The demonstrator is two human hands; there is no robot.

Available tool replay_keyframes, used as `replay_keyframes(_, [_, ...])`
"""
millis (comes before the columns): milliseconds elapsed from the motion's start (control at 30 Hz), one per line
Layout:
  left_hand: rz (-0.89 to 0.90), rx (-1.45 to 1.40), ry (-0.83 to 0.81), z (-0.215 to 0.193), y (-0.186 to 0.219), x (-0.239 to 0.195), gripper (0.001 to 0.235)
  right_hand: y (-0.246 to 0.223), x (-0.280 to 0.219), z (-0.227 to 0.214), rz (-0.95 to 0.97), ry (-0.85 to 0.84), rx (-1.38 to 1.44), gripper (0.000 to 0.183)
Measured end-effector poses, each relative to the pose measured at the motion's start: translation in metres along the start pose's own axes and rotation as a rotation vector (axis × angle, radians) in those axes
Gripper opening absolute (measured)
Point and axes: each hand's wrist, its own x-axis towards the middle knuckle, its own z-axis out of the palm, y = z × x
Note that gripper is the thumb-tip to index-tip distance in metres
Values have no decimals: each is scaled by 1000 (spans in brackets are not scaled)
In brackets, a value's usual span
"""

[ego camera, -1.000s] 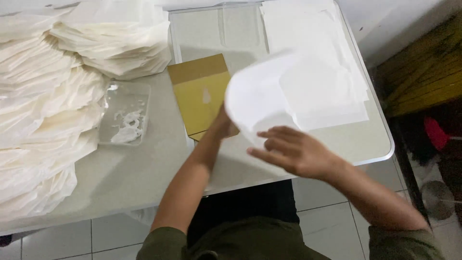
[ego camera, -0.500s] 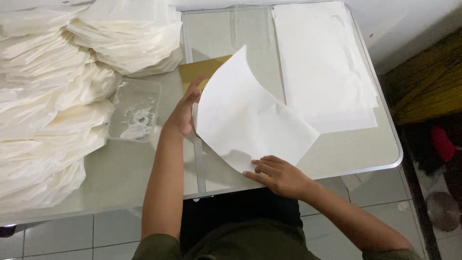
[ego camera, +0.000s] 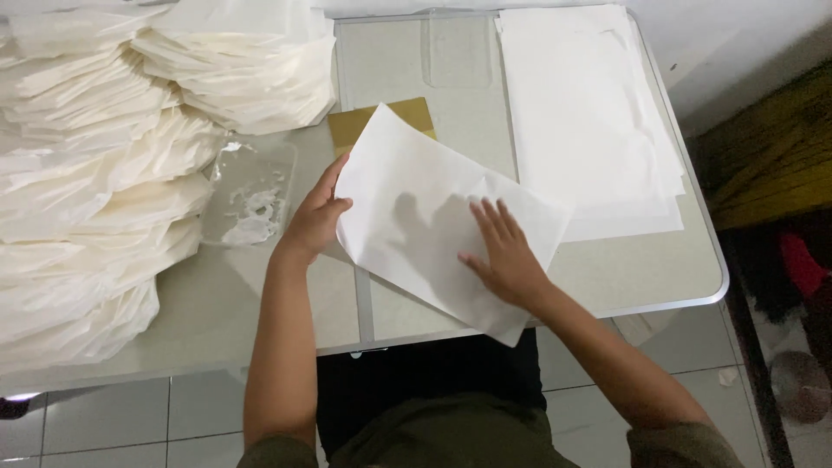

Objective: Folding and gluing paper around cardboard templates to assemble boxes.

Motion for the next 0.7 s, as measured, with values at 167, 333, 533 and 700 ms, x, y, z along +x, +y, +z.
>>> replay_keyframes(167, [19, 42, -23, 0, -1, -20, 73, 12, 55, 3, 54, -31, -101, 89])
replay_keyframes(333, [-229, 503, 108, 8, -3, -45, 68, 31, 74, 12, 97, -44, -225, 106])
replay_keyframes(533, [-290, 502, 95, 8, -11, -54, 62, 32, 75, 1, 105, -6, -202, 115])
replay_keyframes(700, [-234, 419, 57, 6, 2, -61, 67, 38, 76, -5, 100, -15, -210, 117])
